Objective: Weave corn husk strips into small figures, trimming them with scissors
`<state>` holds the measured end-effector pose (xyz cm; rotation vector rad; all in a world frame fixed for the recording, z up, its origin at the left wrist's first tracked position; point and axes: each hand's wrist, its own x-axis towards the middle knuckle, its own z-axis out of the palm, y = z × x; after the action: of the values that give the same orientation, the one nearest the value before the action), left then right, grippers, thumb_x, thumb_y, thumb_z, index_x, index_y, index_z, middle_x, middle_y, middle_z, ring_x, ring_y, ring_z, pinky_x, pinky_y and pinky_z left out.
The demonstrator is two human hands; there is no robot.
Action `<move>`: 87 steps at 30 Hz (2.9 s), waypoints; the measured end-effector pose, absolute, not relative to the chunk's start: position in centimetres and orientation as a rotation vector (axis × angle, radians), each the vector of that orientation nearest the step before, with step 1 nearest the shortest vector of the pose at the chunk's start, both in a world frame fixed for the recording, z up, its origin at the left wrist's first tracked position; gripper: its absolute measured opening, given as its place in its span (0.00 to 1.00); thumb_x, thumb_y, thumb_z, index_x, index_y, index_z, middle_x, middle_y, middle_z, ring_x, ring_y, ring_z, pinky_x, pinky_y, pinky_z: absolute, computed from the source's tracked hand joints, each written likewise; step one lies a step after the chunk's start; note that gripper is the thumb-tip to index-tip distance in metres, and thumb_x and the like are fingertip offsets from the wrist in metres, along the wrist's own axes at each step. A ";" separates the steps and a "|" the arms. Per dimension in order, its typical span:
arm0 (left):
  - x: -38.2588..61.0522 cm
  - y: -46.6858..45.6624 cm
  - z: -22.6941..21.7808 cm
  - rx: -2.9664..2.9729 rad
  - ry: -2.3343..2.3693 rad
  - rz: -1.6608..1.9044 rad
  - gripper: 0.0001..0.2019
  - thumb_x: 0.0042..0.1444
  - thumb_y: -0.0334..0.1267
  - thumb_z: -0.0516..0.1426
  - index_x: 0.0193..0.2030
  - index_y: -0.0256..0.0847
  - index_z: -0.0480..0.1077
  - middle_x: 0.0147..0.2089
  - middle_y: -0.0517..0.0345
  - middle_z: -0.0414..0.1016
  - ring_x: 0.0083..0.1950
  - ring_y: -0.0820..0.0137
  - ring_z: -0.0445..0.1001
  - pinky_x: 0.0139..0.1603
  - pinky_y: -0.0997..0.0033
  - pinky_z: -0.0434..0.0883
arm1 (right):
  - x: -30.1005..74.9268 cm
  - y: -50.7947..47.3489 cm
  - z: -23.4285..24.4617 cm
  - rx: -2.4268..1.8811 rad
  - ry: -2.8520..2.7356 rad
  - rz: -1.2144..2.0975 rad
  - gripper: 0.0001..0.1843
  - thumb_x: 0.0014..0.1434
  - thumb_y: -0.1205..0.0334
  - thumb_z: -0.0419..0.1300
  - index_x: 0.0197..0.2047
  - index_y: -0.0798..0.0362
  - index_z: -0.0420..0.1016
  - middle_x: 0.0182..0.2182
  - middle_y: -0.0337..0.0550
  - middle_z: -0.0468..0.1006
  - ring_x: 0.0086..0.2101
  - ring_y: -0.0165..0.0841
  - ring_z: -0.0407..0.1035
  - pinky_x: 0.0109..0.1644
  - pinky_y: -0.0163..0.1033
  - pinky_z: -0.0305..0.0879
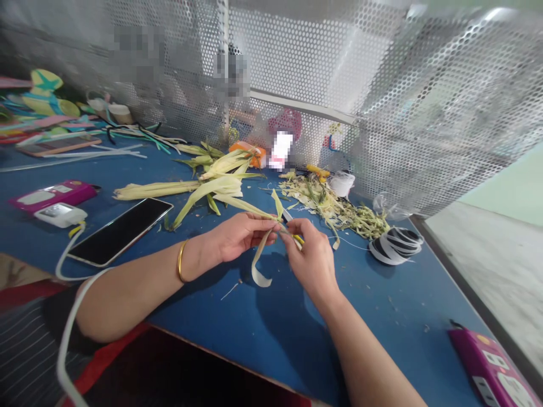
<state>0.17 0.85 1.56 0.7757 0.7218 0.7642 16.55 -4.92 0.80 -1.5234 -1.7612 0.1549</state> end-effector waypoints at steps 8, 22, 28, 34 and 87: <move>-0.2 1.1 1.6 0.765 0.749 0.666 0.08 0.58 0.36 0.59 0.31 0.34 0.75 0.30 0.54 0.78 0.27 0.73 0.75 0.36 0.69 0.74 | 16.4 -4.8 0.7 -1.571 -1.777 0.191 0.08 0.62 0.61 0.53 0.31 0.50 0.68 0.27 0.38 0.75 0.28 0.31 0.67 0.32 0.34 0.58; 0.4 0.5 1.5 1.198 0.949 0.744 0.09 0.55 0.32 0.59 0.24 0.34 0.72 0.23 0.57 0.75 0.19 0.79 0.66 0.19 0.77 0.61 | 16.9 -5.5 1.9 -1.706 -1.947 0.119 0.10 0.63 0.59 0.49 0.31 0.49 0.66 0.23 0.36 0.70 0.22 0.30 0.59 0.28 0.33 0.52; 0.1 0.7 1.6 1.200 0.928 0.685 0.08 0.53 0.32 0.60 0.24 0.36 0.70 0.23 0.59 0.74 0.19 0.79 0.65 0.17 0.79 0.57 | 17.8 -5.5 2.8 -1.637 -2.015 0.127 0.12 0.64 0.59 0.48 0.30 0.49 0.68 0.24 0.38 0.73 0.24 0.31 0.64 0.29 0.33 0.54; -0.4 1.4 1.6 0.995 0.843 0.603 0.07 0.54 0.34 0.61 0.28 0.34 0.74 0.26 0.55 0.77 0.22 0.76 0.71 0.24 0.76 0.66 | 18.3 -5.2 2.2 -1.671 -1.990 0.086 0.12 0.64 0.59 0.48 0.33 0.49 0.70 0.25 0.39 0.75 0.25 0.32 0.66 0.29 0.34 0.53; 0.5 -0.8 1.3 1.290 0.838 0.452 0.07 0.48 0.34 0.60 0.22 0.36 0.73 0.19 0.62 0.68 0.18 0.78 0.63 0.20 0.76 0.61 | 15.2 -4.8 0.0 -1.143 -1.058 1.146 0.14 0.46 0.56 0.68 0.20 0.53 0.70 0.16 0.34 0.68 0.20 0.26 0.60 0.28 0.34 0.55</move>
<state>0.52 -0.81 1.26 1.2902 0.8375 0.4520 15.23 -4.79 0.02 -1.1426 -1.0580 1.1460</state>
